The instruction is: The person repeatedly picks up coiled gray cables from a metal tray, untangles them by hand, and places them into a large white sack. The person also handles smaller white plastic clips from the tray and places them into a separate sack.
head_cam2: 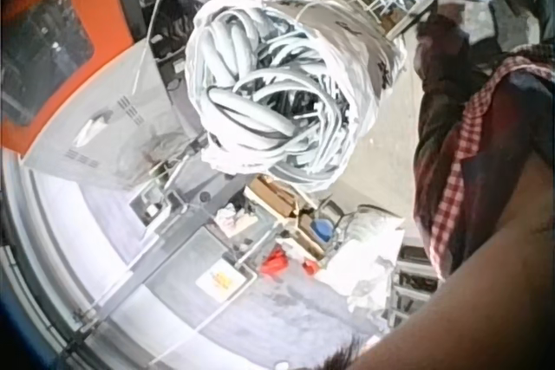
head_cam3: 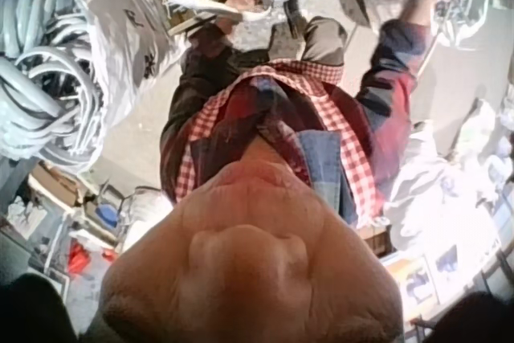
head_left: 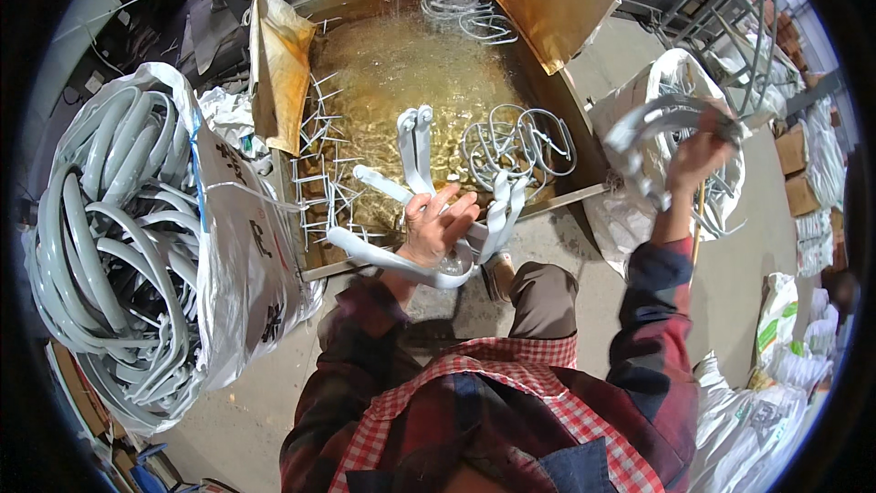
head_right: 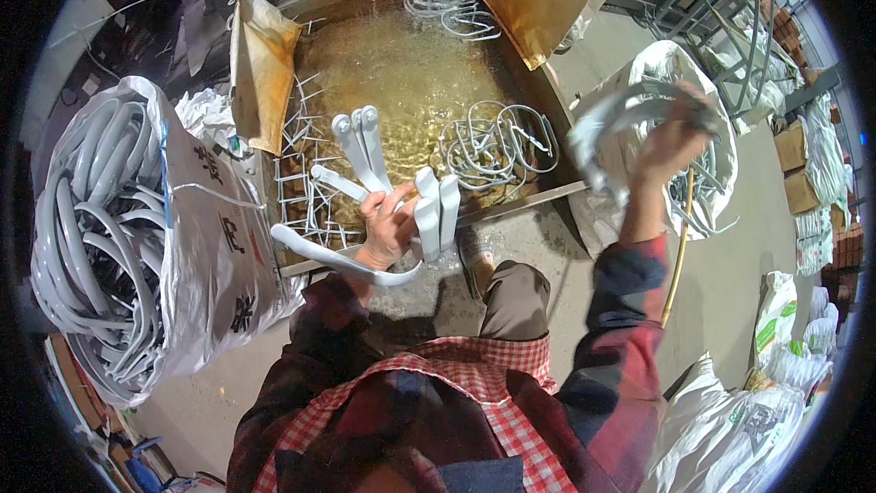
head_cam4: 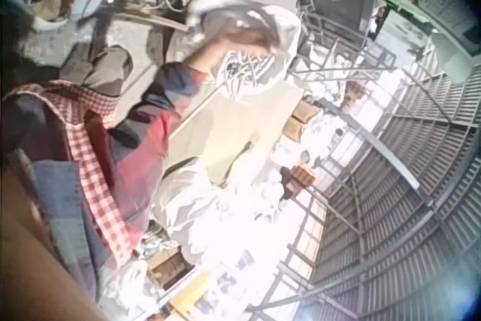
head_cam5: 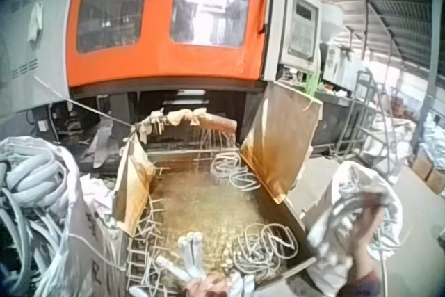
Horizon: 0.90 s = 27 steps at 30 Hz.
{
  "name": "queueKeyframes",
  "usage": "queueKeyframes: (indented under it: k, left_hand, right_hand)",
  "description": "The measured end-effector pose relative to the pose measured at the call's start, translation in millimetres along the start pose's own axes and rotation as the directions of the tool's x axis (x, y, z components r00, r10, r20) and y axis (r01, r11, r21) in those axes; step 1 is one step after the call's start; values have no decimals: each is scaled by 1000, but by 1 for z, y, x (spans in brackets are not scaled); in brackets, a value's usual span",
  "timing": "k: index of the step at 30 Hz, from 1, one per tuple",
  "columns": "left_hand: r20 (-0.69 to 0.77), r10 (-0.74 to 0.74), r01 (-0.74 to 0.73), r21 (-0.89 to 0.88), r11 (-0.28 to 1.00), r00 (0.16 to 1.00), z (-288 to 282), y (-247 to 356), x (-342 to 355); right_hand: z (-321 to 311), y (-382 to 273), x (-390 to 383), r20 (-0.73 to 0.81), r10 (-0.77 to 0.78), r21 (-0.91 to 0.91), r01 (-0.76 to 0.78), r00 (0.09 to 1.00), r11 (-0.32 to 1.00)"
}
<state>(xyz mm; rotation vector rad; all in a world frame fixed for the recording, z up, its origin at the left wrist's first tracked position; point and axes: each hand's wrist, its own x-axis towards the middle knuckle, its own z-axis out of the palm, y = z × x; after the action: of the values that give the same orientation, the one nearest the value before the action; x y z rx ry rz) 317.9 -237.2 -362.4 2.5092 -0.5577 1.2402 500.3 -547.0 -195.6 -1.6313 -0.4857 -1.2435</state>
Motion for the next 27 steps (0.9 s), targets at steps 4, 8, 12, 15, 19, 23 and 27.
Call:
queueKeyframes:
  k: [4,8,12,15,19,23,27]
  left_hand:
    - [-3,-19,19,3,1000,1000,1,3,2]
    - [-31,11,-9,62,998,999,4,3,1]
    - [-29,50,-46,137,989,998,3,7,5]
    - [-69,51,-39,163,986,996,1,10,9]
    - [-117,68,-49,154,987,991,4,10,11]
    - [-99,82,-69,135,988,992,1,10,15]
    - [-114,82,-65,143,988,990,0,12,15]
  right_hand:
    - [-76,32,104,-110,-152,-252,120,982,960]
    - [-134,86,176,107,-374,-871,268,921,412]
    - [-174,156,149,324,273,-939,343,906,-22]
    - [-176,184,110,267,403,-961,273,876,42]
    - [-117,178,74,476,252,-863,392,843,320]
    - [21,59,-6,838,342,-252,-253,425,934]
    - [97,-63,-60,992,43,40,-610,121,791]
